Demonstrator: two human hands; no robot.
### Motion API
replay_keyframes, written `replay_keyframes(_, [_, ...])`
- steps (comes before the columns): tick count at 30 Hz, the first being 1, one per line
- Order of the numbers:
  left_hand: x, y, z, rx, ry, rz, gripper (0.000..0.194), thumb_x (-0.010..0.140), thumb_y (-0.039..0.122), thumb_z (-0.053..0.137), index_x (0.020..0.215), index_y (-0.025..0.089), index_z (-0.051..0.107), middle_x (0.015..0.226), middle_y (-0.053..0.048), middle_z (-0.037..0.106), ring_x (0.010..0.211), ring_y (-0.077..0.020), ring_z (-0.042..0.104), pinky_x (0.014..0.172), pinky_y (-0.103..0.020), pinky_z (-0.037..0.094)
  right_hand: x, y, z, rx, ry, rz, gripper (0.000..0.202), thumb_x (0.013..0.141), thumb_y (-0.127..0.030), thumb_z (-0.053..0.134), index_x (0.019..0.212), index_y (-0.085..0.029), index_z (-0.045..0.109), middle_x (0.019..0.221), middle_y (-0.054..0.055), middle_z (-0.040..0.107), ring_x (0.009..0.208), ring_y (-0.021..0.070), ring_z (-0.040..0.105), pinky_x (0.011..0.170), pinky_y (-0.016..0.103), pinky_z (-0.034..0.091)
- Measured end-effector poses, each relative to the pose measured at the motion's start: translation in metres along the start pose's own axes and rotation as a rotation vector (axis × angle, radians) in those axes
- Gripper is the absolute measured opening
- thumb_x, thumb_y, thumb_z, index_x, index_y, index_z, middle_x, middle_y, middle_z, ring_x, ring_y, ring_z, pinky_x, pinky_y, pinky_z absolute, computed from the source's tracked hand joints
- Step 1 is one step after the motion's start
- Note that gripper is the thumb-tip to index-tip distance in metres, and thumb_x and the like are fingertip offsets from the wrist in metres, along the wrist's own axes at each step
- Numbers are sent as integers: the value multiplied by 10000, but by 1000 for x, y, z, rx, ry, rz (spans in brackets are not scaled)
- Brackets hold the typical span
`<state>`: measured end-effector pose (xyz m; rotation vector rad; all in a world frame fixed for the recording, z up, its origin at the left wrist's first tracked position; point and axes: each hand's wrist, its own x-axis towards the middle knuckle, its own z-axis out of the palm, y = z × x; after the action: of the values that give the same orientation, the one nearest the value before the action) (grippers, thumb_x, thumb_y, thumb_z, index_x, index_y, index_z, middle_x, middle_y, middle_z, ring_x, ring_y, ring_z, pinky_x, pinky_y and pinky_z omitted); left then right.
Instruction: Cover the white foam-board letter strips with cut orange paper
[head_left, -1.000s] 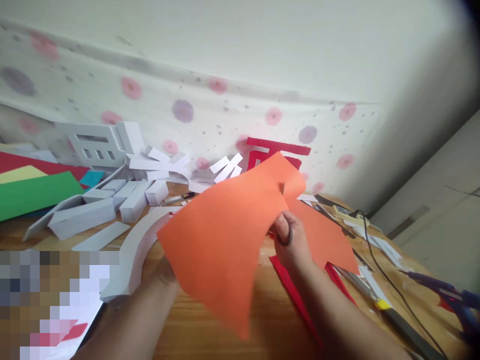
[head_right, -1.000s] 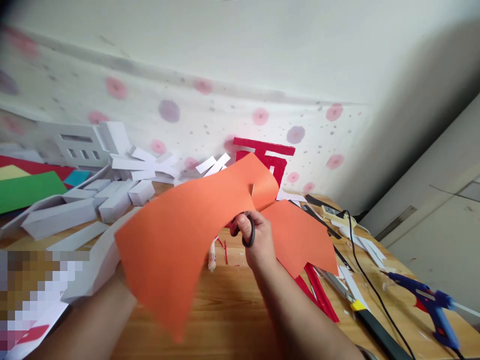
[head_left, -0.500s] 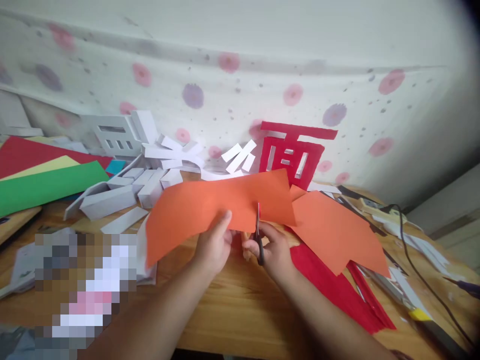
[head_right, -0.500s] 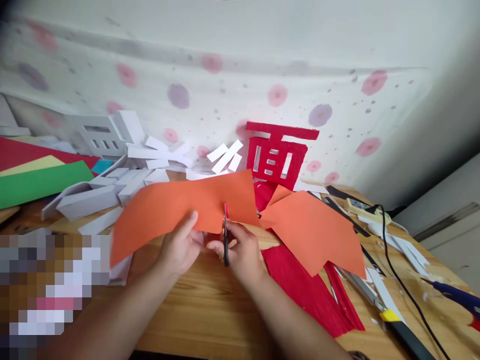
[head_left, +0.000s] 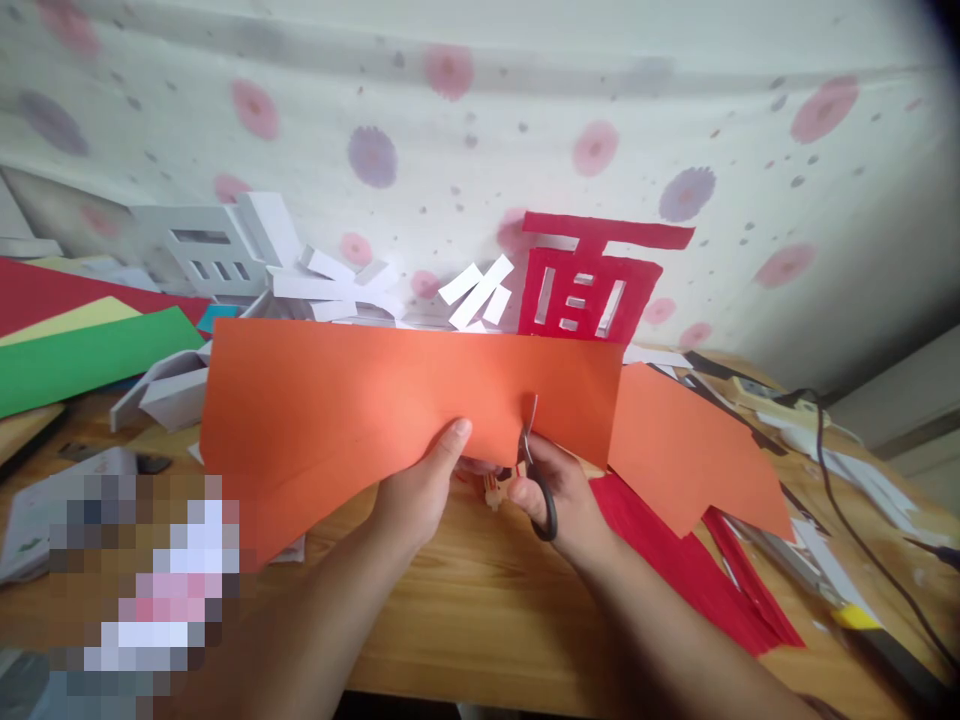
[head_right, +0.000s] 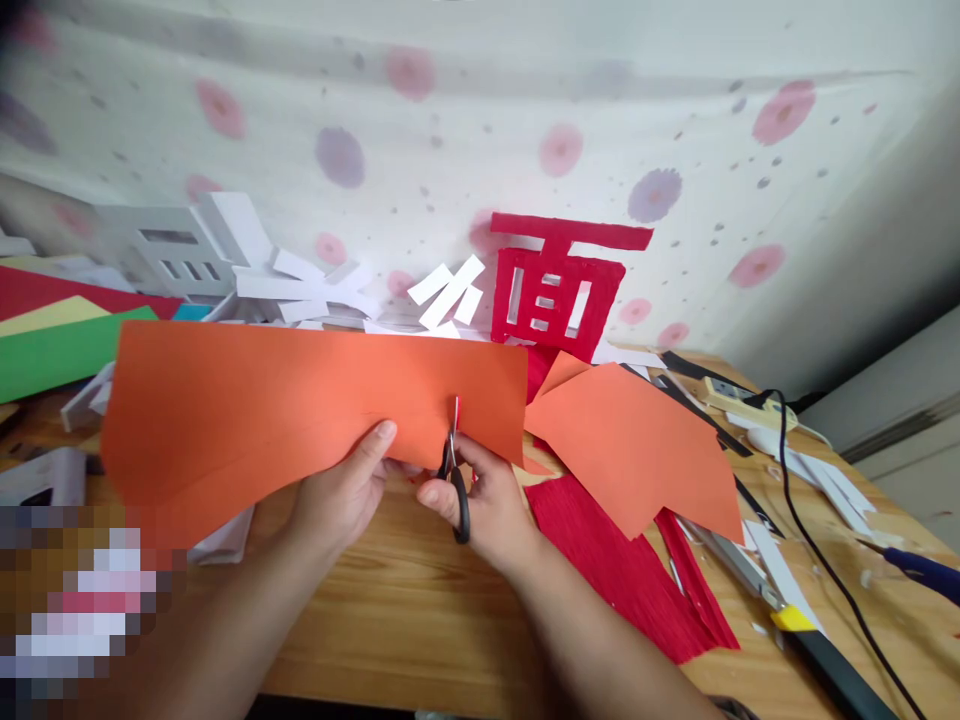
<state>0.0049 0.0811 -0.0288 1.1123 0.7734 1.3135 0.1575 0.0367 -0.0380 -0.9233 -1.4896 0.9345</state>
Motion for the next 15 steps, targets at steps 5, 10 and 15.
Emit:
replay_keyframes(5, [2, -1, -4, 42, -27, 43, 287, 802, 414, 681, 955, 171, 672, 844, -53, 723, 617, -196, 674, 561, -322, 593, -1, -2, 0, 29, 20, 19, 430, 762, -599, 676, 835, -179, 620, 741, 16, 564, 699, 159, 506, 664, 287, 408])
replay_keyframes(10, [4, 3, -8, 85, -15, 65, 264, 791, 408, 691, 894, 165, 677, 762, -37, 705, 583, -186, 654, 559, -320, 576, -1, -5, -3, -5, 20, 71, 489, 725, -651, 676, 788, -171, 601, 694, 6, 523, 655, 148, 469, 621, 283, 374])
replay_keyframes(15, [9, 13, -10, 137, -8, 93, 269, 781, 410, 694, 725, 149, 662, 635, -23, 659, 582, -171, 627, 592, -303, 551, 0, -13, -6, -38, -83, 106, 517, 735, -692, 632, 808, -180, 622, 729, 37, 571, 676, 170, 488, 640, 311, 380])
